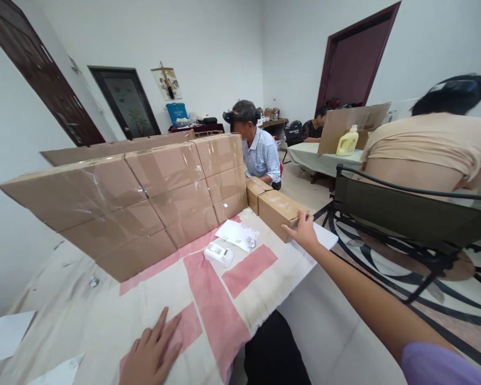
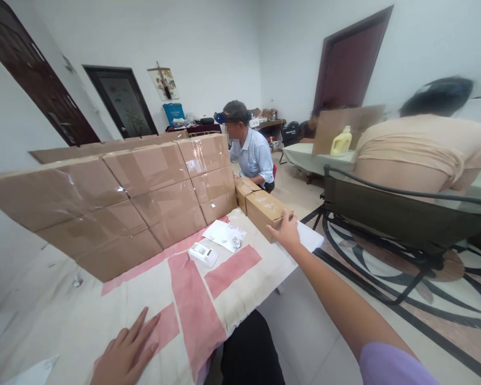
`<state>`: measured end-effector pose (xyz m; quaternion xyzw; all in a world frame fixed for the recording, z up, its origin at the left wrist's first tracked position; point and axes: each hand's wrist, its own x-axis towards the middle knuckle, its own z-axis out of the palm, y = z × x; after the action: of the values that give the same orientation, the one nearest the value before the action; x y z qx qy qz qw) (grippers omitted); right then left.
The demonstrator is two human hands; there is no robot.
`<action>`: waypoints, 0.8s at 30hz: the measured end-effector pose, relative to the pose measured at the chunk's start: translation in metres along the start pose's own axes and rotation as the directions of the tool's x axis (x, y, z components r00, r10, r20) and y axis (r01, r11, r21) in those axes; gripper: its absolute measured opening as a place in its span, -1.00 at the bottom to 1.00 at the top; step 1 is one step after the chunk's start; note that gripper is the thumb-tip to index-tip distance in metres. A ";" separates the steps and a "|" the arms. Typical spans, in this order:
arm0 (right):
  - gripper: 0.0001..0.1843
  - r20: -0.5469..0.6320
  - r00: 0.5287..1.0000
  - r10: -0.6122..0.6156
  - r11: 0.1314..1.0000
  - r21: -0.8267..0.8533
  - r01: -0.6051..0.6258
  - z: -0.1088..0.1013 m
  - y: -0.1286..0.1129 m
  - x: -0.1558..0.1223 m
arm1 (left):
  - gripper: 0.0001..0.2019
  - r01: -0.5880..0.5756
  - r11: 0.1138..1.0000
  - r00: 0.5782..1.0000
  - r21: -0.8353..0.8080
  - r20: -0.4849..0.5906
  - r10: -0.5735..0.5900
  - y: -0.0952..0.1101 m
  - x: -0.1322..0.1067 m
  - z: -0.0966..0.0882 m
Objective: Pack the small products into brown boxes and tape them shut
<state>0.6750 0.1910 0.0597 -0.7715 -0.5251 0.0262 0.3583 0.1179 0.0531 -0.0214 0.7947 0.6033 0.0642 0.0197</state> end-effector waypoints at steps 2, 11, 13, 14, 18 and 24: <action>0.14 0.007 0.999 -0.049 0.998 0.031 0.049 0.007 0.007 0.013 | -0.47 0.001 1.000 1.000 -0.008 -0.014 -0.001 0.000 0.000 0.001; 0.09 0.035 0.999 0.016 0.997 0.070 -0.018 0.034 -0.013 0.050 | -0.50 -0.024 0.999 0.999 -0.023 -0.040 0.023 -0.008 0.005 0.009; 0.14 0.073 0.994 0.078 0.996 0.033 -0.080 0.031 -0.021 0.052 | -0.51 -0.012 0.998 0.996 -0.067 -0.084 0.006 -0.003 0.003 0.007; 0.16 0.070 0.992 0.108 0.994 -0.010 -0.108 0.029 -0.026 0.050 | -0.52 -0.014 0.993 0.994 -0.114 -0.113 0.001 0.000 0.002 0.005; 0.03 -0.159 0.980 -0.123 0.962 -0.262 0.078 0.033 -0.056 0.027 | -0.69 -0.060 0.828 0.918 -0.557 -0.356 -0.173 -0.006 0.011 -0.010; -0.39 0.148 0.659 -0.738 0.622 -0.231 0.748 0.099 -0.211 -0.038 | -0.67 0.060 0.584 0.524 -0.809 -0.473 -0.708 -0.109 0.103 -0.052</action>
<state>0.4495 0.2514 0.0963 -0.5265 -0.8017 -0.1811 0.2173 0.0346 0.1795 0.0264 0.4403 0.6513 0.6125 0.0821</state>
